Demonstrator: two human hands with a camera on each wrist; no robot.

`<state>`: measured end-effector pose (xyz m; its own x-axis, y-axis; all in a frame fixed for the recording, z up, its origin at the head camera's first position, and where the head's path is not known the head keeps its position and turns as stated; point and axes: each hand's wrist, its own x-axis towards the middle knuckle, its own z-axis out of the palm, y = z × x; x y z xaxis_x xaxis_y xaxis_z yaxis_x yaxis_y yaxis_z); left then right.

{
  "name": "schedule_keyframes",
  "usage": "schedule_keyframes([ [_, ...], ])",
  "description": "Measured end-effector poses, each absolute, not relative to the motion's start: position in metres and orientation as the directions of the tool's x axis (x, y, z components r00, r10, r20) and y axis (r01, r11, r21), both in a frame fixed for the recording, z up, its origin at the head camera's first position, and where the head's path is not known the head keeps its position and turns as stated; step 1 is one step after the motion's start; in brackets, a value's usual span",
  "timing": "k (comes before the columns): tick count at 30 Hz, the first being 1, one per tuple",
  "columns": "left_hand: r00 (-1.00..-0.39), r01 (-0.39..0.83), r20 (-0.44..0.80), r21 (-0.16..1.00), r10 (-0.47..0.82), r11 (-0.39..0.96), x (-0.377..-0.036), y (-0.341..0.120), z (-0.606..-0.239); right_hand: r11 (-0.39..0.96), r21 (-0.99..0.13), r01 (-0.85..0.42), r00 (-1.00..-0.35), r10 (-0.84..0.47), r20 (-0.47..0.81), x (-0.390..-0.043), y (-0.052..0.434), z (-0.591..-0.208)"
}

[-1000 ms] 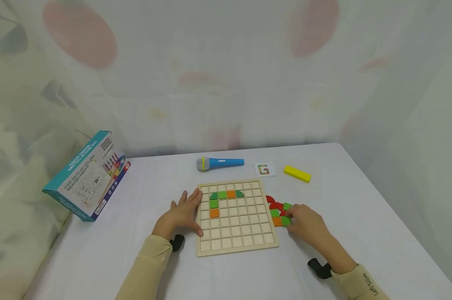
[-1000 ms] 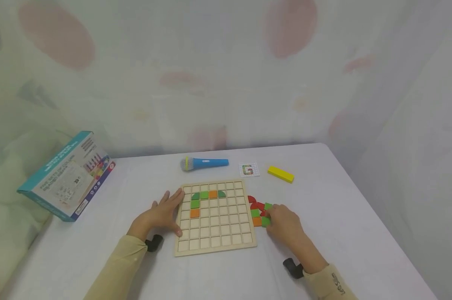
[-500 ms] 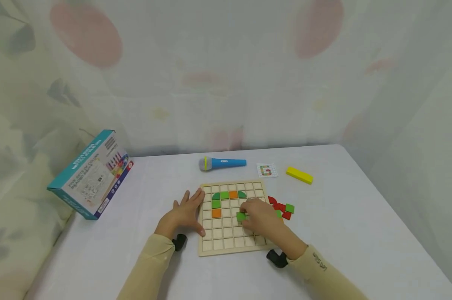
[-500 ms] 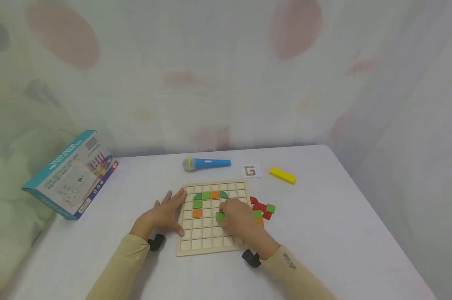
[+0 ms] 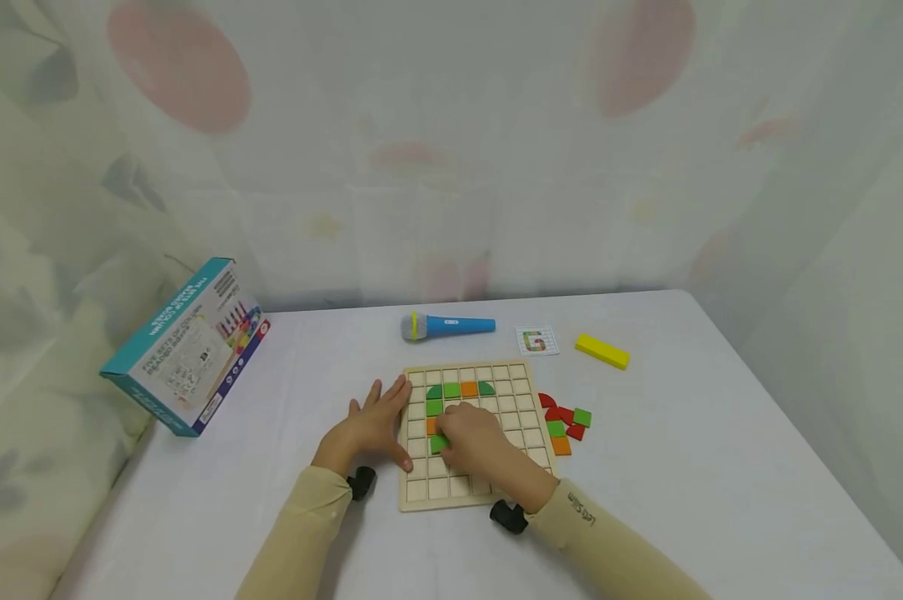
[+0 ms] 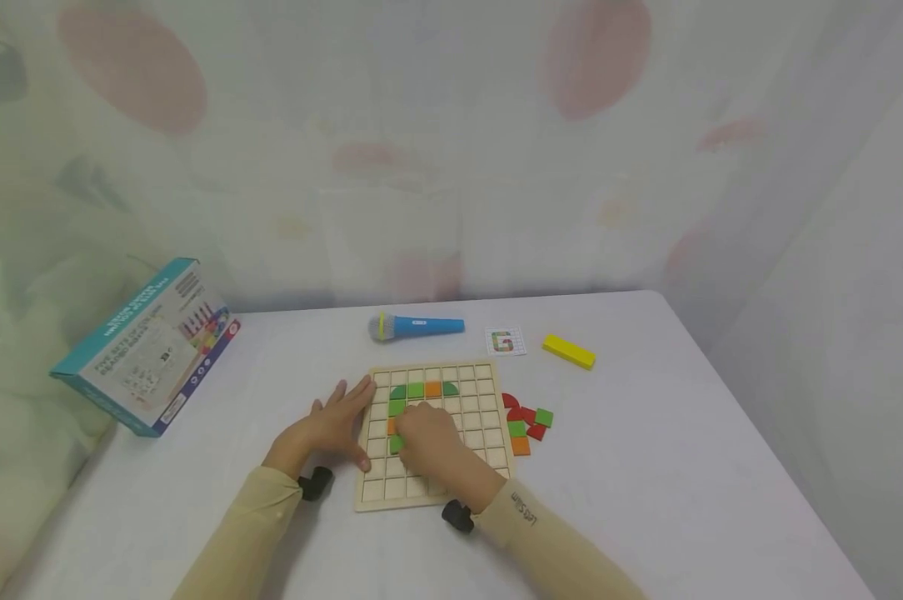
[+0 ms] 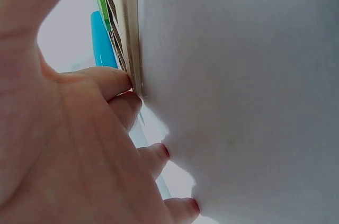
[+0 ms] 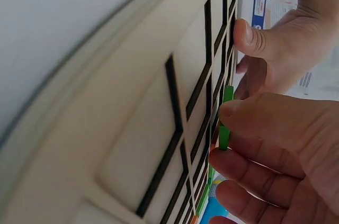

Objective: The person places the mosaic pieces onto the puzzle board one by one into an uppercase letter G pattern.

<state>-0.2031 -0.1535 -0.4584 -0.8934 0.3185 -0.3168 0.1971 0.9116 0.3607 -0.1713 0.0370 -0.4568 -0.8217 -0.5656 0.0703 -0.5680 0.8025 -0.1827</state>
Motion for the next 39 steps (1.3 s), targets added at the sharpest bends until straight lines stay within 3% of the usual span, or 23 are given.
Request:
schedule_keyframes([
  [13,-0.895,0.198,-0.321,0.341,0.311,0.919,-0.206,-0.154,-0.462,0.806,-0.113,-0.581,-0.814,-0.577,0.067,-0.171,0.032,-0.458],
  [22,-0.894,0.175,-0.333,0.353,0.299,0.919,-0.203,-0.152,-0.459,0.804,-0.209,-0.557,-0.830,-0.546,0.113,-0.164,0.049,-0.451],
  [31,-0.899,0.180,-0.328,0.327,0.290,0.928,-0.205,-0.152,-0.466,0.857,-0.309,-0.412,-0.909,-0.361,0.210,-0.158,0.121,-0.446],
  [39,-0.899,0.180,-0.325,0.337,0.294,0.924,-0.203,-0.152,-0.461,0.926,-0.317,-0.204,-0.975,-0.164,0.149,-0.156,0.190,-0.456],
])
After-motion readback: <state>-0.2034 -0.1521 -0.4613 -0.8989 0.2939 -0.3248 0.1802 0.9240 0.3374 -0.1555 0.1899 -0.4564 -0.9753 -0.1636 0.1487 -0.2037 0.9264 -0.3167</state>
